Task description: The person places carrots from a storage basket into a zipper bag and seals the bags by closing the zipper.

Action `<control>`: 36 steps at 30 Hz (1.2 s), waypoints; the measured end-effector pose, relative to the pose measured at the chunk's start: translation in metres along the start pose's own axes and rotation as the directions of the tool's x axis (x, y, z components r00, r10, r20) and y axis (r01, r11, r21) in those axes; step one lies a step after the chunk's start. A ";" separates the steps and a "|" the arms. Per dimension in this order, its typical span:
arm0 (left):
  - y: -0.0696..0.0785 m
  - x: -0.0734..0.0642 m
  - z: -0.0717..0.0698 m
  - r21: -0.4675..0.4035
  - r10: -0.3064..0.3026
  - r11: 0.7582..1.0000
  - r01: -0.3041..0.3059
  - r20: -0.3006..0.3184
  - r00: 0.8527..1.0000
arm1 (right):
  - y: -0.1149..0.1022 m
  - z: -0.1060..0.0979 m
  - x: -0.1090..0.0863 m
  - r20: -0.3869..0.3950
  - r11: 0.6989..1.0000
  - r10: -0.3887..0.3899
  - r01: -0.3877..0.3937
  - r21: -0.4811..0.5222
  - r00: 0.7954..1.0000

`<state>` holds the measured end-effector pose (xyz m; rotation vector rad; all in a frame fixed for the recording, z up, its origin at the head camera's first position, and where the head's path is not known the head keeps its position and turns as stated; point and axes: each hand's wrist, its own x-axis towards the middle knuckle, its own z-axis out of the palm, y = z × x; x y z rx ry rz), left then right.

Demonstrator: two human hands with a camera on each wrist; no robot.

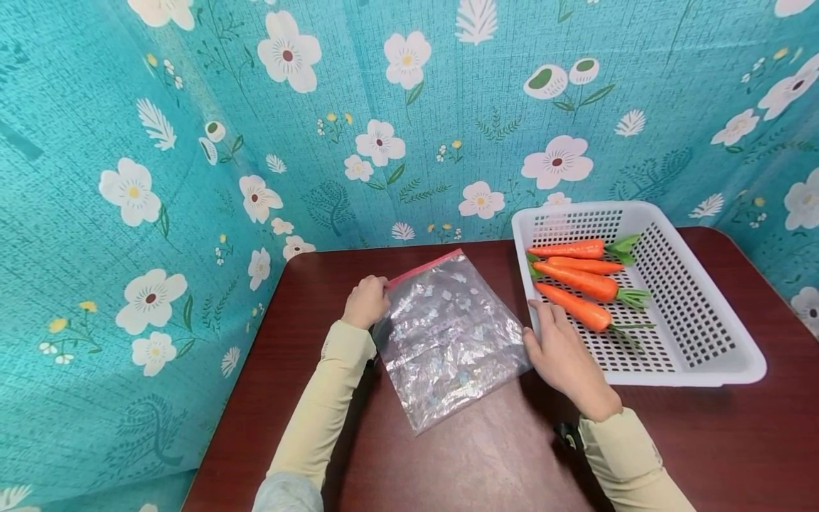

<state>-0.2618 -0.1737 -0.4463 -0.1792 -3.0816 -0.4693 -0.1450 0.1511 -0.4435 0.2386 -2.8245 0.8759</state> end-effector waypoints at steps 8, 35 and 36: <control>0.002 0.000 -0.015 -0.101 0.002 0.995 -0.017 -0.146 0.989 | 0.000 -0.001 0.000 0.003 1.000 0.007 -0.007 -0.006 1.000; 0.014 -0.021 -0.026 -0.619 -0.028 0.769 0.159 0.216 0.976 | -0.001 -0.002 0.001 0.022 1.000 0.021 -0.021 0.000 1.000; 0.015 -0.021 -0.025 -0.637 -0.004 0.755 0.157 0.234 0.972 | -0.002 -0.002 0.001 0.022 1.000 0.022 -0.022 0.000 1.000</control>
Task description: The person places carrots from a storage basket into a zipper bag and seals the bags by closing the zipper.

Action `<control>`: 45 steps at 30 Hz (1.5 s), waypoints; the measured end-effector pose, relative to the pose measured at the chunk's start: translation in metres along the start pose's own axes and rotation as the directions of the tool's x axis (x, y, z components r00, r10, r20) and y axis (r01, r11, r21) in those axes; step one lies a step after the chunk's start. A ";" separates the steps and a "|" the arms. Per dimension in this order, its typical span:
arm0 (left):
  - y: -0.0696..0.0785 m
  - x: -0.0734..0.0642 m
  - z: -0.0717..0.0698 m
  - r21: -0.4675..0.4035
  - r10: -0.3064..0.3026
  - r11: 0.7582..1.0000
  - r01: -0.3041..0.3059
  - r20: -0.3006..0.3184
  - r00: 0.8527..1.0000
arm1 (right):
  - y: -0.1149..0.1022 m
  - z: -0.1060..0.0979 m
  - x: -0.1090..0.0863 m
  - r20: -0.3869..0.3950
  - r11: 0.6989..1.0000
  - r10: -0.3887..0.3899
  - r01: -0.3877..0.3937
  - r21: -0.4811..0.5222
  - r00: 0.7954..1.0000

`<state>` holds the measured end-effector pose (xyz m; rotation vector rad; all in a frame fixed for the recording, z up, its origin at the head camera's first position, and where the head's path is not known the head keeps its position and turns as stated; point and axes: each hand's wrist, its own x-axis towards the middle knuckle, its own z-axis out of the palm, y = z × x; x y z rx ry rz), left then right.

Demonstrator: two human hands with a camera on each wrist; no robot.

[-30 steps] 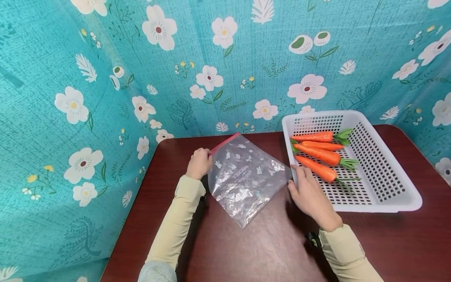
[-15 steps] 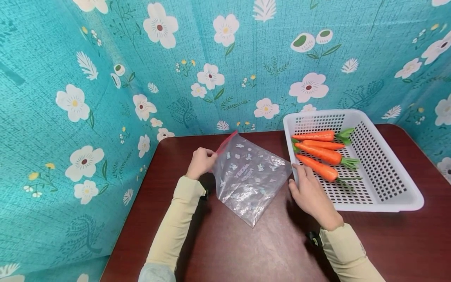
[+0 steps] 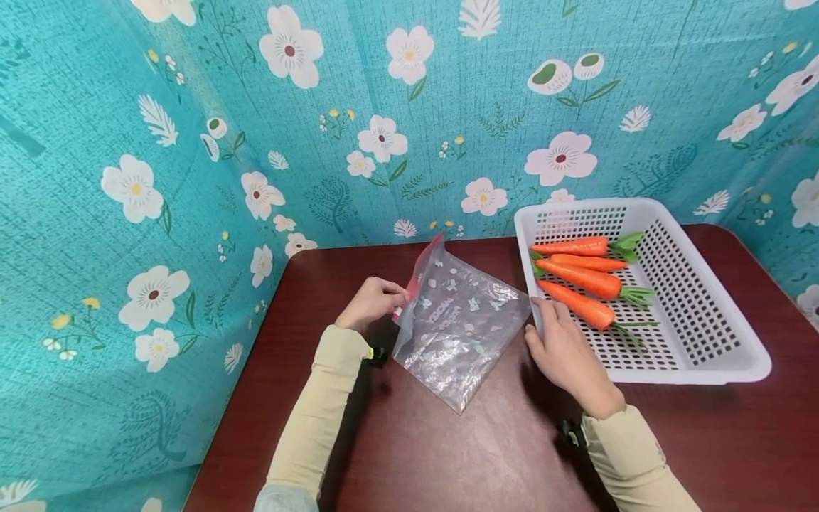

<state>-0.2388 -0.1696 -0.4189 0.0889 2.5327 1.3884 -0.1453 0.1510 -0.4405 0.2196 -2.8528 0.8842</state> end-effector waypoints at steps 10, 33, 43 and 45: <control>0.003 -0.002 0.014 -0.118 0.008 0.993 0.007 0.121 0.993 | -0.001 -0.001 0.001 0.002 1.000 0.005 -0.005 0.000 1.000; 0.019 -0.019 0.035 -0.100 0.102 0.991 -0.086 0.176 0.979 | -0.006 -0.010 0.007 -0.014 0.999 -0.028 0.028 0.034 1.000; 0.027 -0.028 0.037 -0.094 0.116 0.991 -0.100 0.185 0.976 | -0.021 -0.014 0.019 -0.085 0.991 -0.101 0.108 0.081 0.991; 0.029 -0.029 0.038 -0.087 0.121 0.991 -0.106 0.190 0.974 | -0.025 -0.015 0.022 -0.073 0.990 -0.096 0.103 0.094 0.993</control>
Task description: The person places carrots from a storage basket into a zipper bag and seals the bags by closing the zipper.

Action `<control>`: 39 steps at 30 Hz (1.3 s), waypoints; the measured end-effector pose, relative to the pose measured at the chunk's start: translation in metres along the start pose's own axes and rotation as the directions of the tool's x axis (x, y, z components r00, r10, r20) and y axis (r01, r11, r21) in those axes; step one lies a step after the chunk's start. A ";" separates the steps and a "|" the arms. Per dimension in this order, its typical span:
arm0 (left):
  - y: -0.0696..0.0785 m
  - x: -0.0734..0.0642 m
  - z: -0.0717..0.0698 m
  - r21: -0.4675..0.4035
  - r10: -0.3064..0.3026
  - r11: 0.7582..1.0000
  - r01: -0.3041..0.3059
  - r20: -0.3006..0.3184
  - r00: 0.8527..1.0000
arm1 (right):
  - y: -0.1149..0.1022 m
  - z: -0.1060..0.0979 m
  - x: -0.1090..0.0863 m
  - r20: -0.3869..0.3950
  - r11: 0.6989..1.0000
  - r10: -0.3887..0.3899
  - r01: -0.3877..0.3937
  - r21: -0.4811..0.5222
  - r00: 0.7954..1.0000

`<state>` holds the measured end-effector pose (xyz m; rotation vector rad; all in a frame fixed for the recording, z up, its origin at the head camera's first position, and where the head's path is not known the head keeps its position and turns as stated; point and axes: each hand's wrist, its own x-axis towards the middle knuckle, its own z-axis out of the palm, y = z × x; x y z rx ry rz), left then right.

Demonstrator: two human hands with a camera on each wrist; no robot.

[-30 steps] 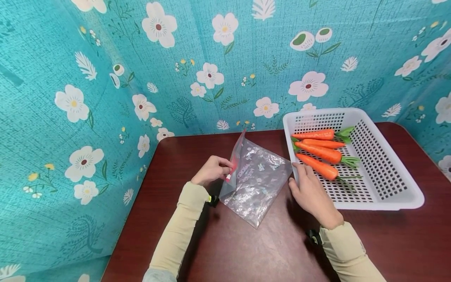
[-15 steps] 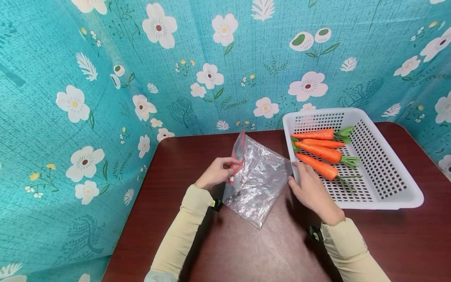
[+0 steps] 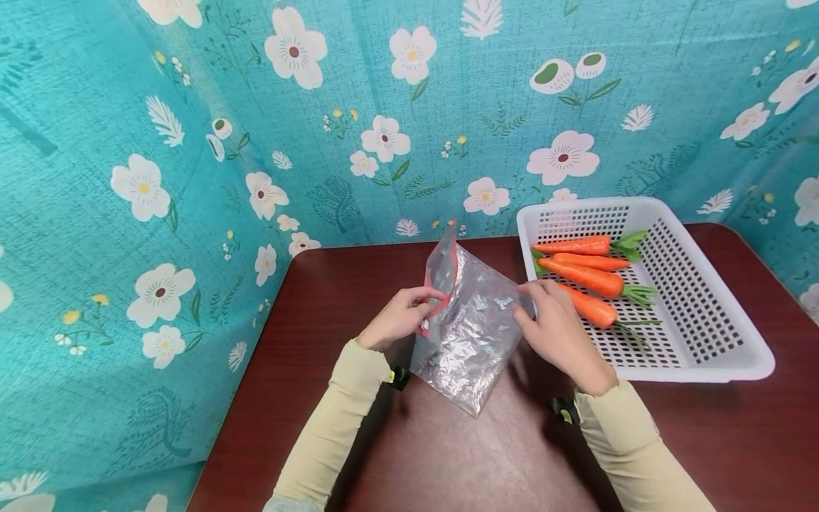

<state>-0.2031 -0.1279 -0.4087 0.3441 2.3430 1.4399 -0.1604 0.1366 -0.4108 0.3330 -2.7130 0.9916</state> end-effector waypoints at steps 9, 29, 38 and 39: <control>0.015 -0.007 0.009 0.028 -0.001 1.000 -0.001 0.040 0.999 | -0.020 0.004 0.020 0.112 0.997 0.028 -0.036 0.072 0.993; 0.033 -0.018 0.020 0.110 0.059 0.990 -0.086 0.224 0.973 | -0.031 0.018 0.042 0.157 0.988 0.090 -0.107 0.107 0.984; 0.033 -0.019 0.022 0.150 0.103 0.978 -0.142 0.245 0.964 | -0.031 0.018 0.043 0.162 0.991 0.079 -0.094 0.090 0.984; 0.033 -0.019 0.022 0.154 0.103 0.978 -0.143 0.240 0.965 | -0.031 0.018 0.043 0.165 0.992 0.077 -0.092 0.085 0.983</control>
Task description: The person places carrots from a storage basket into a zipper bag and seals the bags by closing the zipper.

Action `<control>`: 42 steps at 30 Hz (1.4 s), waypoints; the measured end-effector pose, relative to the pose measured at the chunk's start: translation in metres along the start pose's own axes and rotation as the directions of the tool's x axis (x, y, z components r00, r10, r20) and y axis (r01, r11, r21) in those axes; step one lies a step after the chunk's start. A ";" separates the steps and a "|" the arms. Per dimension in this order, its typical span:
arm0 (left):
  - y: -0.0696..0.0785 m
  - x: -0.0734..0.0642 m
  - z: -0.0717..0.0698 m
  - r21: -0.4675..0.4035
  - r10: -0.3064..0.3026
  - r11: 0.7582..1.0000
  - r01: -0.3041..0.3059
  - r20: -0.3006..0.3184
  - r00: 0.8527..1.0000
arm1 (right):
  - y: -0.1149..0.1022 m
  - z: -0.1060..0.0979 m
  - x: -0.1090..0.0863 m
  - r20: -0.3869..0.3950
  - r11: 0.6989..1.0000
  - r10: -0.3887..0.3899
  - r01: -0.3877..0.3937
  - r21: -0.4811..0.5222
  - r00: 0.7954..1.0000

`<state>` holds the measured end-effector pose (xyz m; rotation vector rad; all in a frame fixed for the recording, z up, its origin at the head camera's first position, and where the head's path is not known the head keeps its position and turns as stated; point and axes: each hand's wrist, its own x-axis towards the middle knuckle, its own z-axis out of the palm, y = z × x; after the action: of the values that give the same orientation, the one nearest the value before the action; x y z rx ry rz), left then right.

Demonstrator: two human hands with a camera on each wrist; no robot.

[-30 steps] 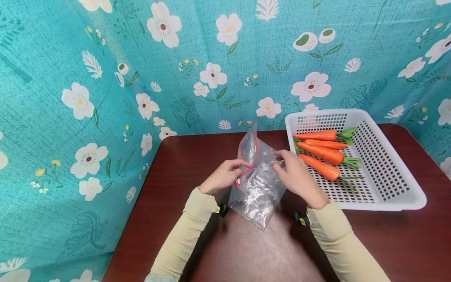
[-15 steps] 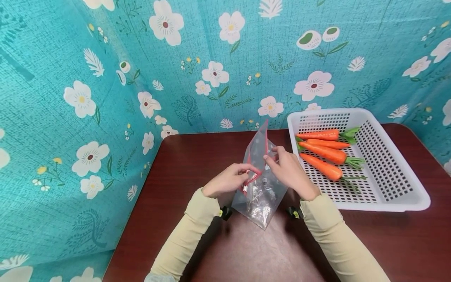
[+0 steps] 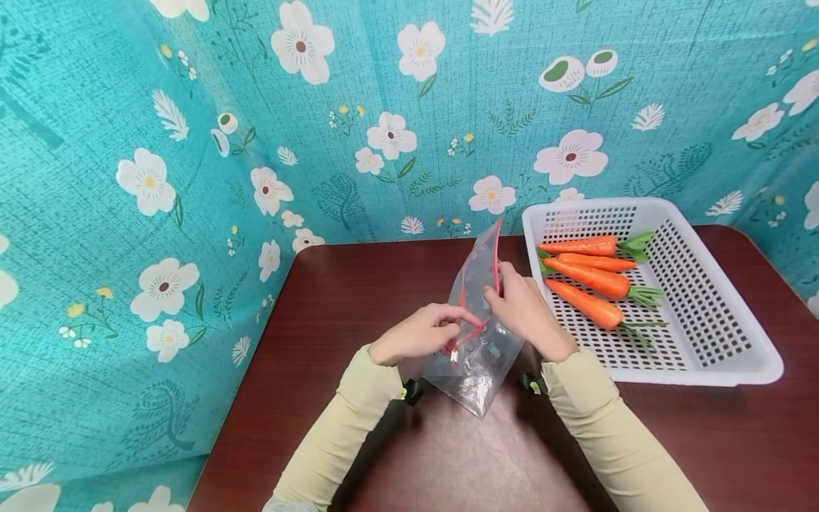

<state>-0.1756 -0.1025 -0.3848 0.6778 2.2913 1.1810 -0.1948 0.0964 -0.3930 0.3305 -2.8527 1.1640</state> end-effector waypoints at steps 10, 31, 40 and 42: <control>0.005 0.002 -0.006 0.193 0.098 0.979 -0.061 -0.190 0.977 | 0.001 -0.005 -0.001 0.079 0.997 -0.051 0.055 -0.061 0.996; -0.010 0.007 -0.011 0.369 0.058 0.924 0.101 -0.397 0.916 | 0.017 -0.030 -0.005 0.327 0.978 -0.122 0.169 -0.121 0.937; -0.016 0.003 -0.013 0.392 0.068 0.917 0.081 -0.353 0.933 | 0.026 -0.041 -0.005 0.303 0.981 -0.109 0.152 -0.124 0.947; -0.018 0.002 -0.014 0.403 0.086 0.913 0.064 -0.343 0.935 | 0.027 -0.044 -0.006 0.286 0.979 -0.111 0.155 -0.134 0.952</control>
<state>-0.1893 -0.1190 -0.3926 0.6634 2.8919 0.8843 -0.1967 0.1469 -0.3803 0.7192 -3.0722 0.9307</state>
